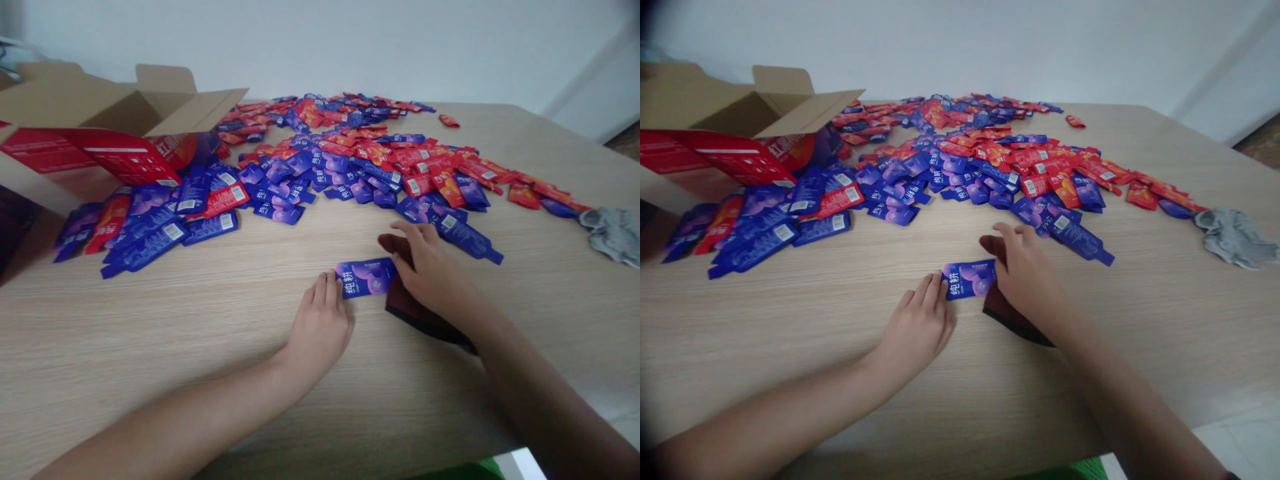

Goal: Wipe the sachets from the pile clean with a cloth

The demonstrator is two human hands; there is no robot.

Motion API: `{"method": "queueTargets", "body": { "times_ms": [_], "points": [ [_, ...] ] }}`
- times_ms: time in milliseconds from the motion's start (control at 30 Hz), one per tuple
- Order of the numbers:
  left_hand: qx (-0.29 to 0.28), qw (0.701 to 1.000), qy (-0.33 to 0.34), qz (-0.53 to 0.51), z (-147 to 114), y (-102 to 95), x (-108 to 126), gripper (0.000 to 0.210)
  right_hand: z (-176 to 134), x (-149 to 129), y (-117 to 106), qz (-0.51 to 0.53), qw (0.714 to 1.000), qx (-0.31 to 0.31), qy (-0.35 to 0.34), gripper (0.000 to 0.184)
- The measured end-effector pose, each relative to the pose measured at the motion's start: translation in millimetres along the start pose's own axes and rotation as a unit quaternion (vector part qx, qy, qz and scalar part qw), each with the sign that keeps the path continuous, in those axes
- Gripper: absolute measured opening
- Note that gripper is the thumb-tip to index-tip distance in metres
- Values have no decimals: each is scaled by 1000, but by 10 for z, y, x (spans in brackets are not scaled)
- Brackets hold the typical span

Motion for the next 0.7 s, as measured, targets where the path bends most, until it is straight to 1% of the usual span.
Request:
{"method": "queueTargets", "body": {
  "times_ms": [33,67,133,200,233,267,333,433,500,533,567,600,633,700],
  "points": [
    [1,1000,0,1,2,-5,-1,43,-1,-178,39,13,1000,-3,-18,40],
    [1,1000,0,1,5,-8,-3,41,-11,-354,118,15,999,-20,-37,35],
    [-5,1000,4,1,9,-3,-2,37,-49,-664,285,-5,995,-49,-83,28],
    [-11,1000,5,-2,10,6,-6,36,-93,-813,408,-32,990,-65,-118,25],
    [-12,1000,4,-3,10,7,-10,37,-108,-799,434,-45,989,-67,-120,25],
    [-12,1000,3,-3,9,5,-14,38,-115,-722,435,-56,990,-67,-110,25],
    [-9,1000,0,-1,7,-2,-19,42,-120,-426,395,-68,992,-79,-65,26],
    [-14,1000,-4,-2,2,6,-17,45,-115,98,285,-66,991,-120,-1,26],
    [-18,1000,-4,-2,3,13,-10,45,-78,299,178,-64,990,-125,16,27],
    [-18,1000,-4,-1,5,16,-8,45,-48,326,117,-64,991,-113,20,28],
    [-17,1000,-5,0,7,15,-9,45,-20,293,64,-61,993,-95,18,30],
    [-14,1000,-6,1,9,11,-13,46,2,199,26,-53,996,-75,10,32],
    [-11,1000,-6,1,11,5,-18,45,13,57,11,-41,998,-55,-2,35],
    [-9,1000,-4,-5,11,1,-27,44,-7,-327,64,-12,998,-30,-46,37]
  ]
}}
Point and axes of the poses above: each hand's wrist, its own z-axis towards the middle knuckle, its own y-axis out of the palm, x = y × z, the point moved 10 cm from there along z, towards the middle knuckle, and after that the axes turned 8 degrees about x, right-handed, at the moved point
